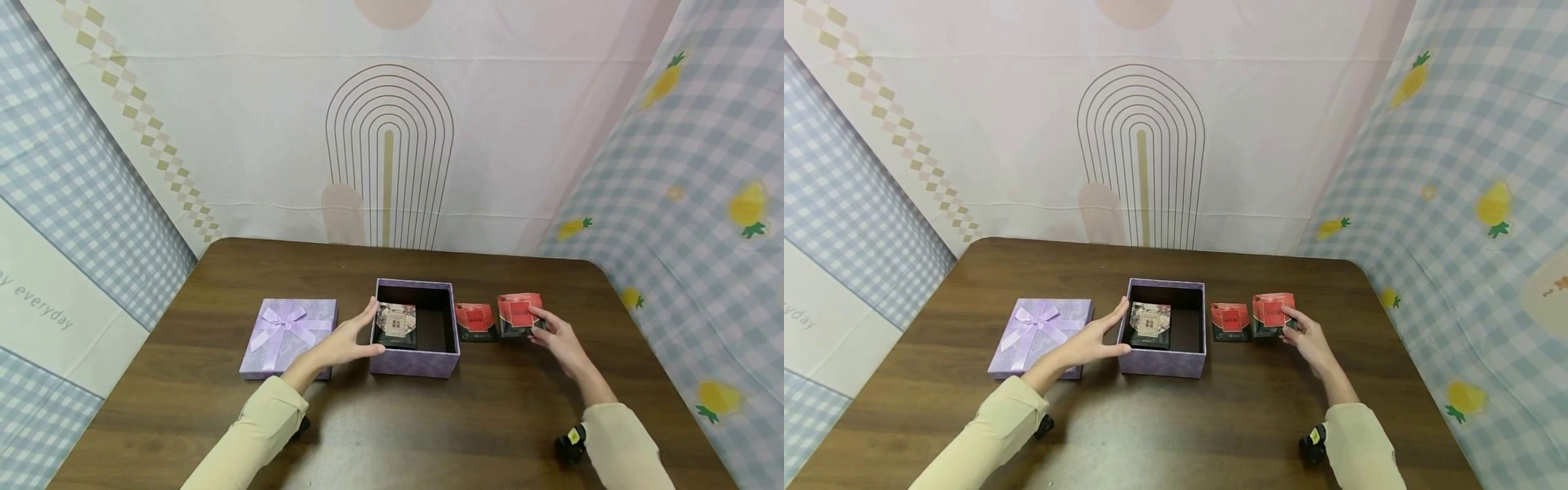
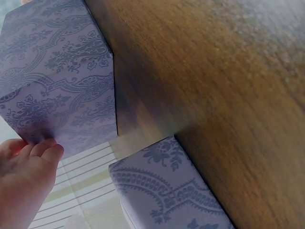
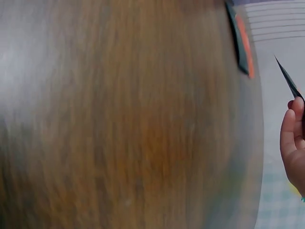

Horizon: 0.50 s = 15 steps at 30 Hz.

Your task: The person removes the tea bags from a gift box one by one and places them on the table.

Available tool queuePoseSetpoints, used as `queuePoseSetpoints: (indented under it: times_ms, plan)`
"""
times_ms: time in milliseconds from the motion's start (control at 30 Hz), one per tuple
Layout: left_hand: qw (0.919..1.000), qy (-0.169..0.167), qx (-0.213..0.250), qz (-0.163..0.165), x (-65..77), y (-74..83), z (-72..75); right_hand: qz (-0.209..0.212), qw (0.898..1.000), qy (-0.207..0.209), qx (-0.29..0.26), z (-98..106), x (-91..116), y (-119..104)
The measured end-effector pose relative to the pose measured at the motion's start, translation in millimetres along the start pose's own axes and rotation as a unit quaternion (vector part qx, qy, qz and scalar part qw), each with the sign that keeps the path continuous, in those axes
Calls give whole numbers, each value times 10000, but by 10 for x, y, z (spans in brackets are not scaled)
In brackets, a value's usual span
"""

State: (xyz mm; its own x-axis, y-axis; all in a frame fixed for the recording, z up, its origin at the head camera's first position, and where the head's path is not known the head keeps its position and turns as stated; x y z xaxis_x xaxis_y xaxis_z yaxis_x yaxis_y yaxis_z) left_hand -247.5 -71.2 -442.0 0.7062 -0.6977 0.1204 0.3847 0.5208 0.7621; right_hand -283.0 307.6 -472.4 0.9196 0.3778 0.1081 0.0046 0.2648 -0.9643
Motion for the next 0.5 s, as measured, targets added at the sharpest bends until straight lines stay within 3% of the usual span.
queuePoseSetpoints:
  times_ms: [500]
  plan:
    - [10000,-35,-15,12,-6,-6,-2,-936,9890,-417,1070,71,-115,223]
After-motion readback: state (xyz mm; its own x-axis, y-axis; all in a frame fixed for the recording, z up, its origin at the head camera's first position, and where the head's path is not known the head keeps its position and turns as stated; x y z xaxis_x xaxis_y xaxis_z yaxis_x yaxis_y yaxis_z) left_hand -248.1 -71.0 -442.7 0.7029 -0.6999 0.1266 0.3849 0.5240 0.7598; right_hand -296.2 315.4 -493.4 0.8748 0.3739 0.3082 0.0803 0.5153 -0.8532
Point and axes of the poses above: each hand's wrist, its own x-axis away from the middle knuckle, its own z-axis out of the back of the hand, y = z × x, the point moved 7 cm from there along -x, towards the middle knuckle, and after that the axes turned 15 degrees about -y, right-handed, at the moved point
